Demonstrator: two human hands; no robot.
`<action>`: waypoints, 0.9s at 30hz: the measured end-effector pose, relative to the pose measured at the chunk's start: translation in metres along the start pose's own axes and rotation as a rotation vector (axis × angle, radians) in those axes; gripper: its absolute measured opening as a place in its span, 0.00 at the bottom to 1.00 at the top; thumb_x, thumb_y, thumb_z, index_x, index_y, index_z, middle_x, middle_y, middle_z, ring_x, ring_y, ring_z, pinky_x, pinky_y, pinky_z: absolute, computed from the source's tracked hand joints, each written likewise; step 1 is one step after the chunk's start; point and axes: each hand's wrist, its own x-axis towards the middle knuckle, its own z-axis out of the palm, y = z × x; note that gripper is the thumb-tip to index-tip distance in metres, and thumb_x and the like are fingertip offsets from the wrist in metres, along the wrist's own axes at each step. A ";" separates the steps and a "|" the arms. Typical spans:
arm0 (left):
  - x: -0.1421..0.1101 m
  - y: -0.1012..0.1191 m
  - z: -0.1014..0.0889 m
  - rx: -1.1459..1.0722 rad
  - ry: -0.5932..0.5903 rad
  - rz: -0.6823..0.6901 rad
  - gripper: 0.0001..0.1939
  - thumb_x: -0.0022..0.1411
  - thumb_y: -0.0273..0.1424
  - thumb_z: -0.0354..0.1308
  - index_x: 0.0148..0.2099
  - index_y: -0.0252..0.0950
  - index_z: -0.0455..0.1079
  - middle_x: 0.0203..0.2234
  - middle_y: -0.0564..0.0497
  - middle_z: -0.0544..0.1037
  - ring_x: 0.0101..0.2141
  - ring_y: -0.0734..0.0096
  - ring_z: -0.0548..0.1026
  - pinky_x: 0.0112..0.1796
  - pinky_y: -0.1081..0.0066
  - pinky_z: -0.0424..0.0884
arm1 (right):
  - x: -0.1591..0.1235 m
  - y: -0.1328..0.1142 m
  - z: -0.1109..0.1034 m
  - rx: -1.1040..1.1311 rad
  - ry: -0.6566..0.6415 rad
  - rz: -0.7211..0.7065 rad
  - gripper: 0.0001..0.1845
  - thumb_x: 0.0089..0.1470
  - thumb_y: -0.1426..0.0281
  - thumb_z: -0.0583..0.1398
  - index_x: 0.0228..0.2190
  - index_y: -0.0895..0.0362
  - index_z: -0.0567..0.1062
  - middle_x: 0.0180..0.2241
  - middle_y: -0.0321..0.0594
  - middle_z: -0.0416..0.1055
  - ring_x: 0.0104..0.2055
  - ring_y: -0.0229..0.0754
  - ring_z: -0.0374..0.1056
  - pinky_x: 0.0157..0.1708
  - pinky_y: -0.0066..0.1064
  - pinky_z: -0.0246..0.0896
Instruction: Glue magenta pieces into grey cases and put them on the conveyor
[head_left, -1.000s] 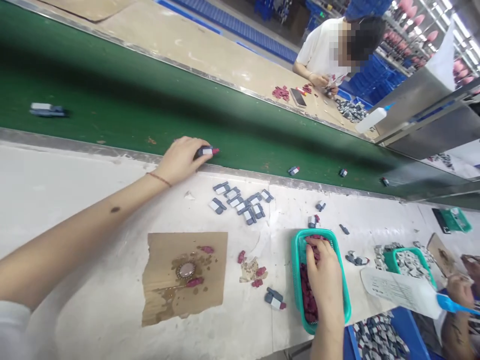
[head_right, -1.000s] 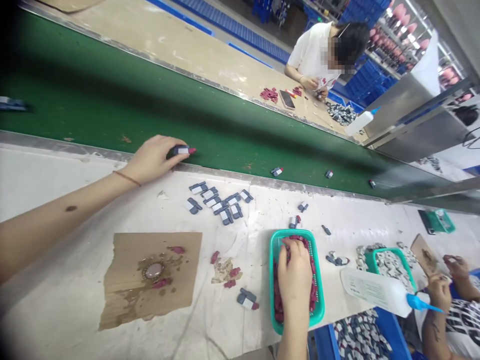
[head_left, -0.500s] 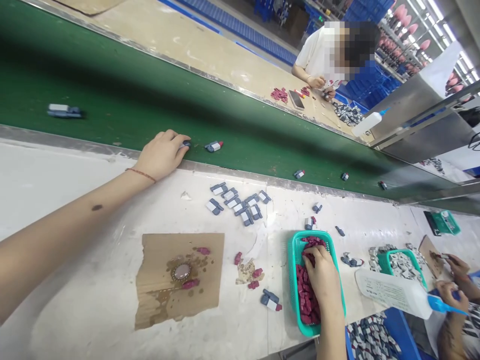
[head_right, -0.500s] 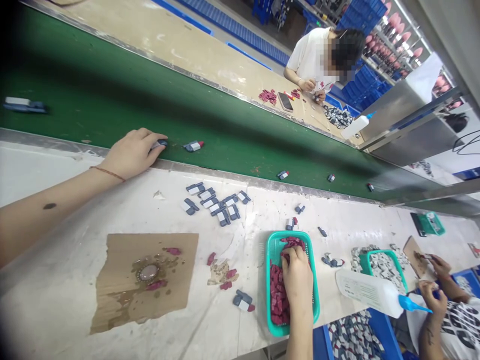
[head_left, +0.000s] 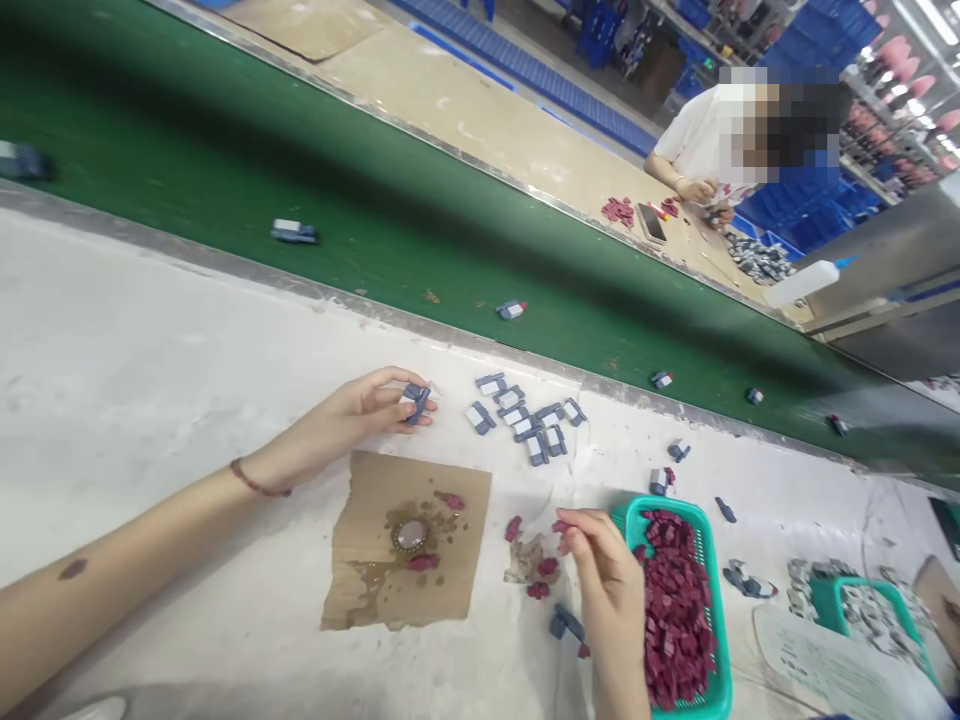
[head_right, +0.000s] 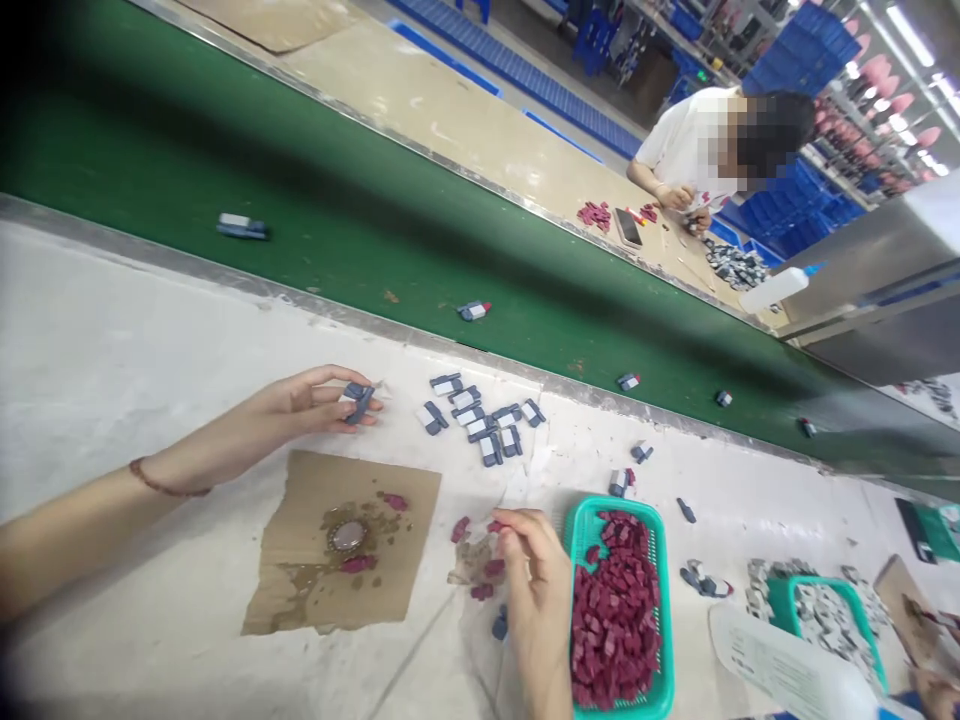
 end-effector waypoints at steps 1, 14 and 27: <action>-0.006 -0.003 -0.001 -0.015 0.029 -0.002 0.29 0.48 0.52 0.66 0.44 0.38 0.66 0.40 0.43 0.81 0.45 0.55 0.77 0.43 0.63 0.73 | 0.001 -0.003 0.012 -0.010 -0.062 -0.018 0.09 0.59 0.67 0.58 0.37 0.54 0.79 0.31 0.40 0.76 0.33 0.43 0.73 0.32 0.31 0.68; -0.048 -0.037 0.003 -0.222 0.020 -0.112 0.22 0.50 0.40 0.69 0.44 0.36 0.69 0.32 0.49 0.79 0.33 0.65 0.75 0.29 0.71 0.70 | 0.003 -0.011 0.106 -0.447 -0.434 -0.708 0.17 0.64 0.77 0.46 0.32 0.57 0.72 0.26 0.43 0.72 0.28 0.44 0.69 0.25 0.33 0.64; -0.049 -0.048 -0.003 -0.391 -0.127 -0.178 0.22 0.46 0.34 0.73 0.44 0.36 0.73 0.36 0.49 0.79 0.33 0.68 0.75 0.37 0.71 0.72 | 0.003 -0.011 0.106 -0.540 -0.478 -0.683 0.15 0.60 0.82 0.48 0.32 0.57 0.71 0.25 0.39 0.69 0.27 0.43 0.65 0.25 0.31 0.60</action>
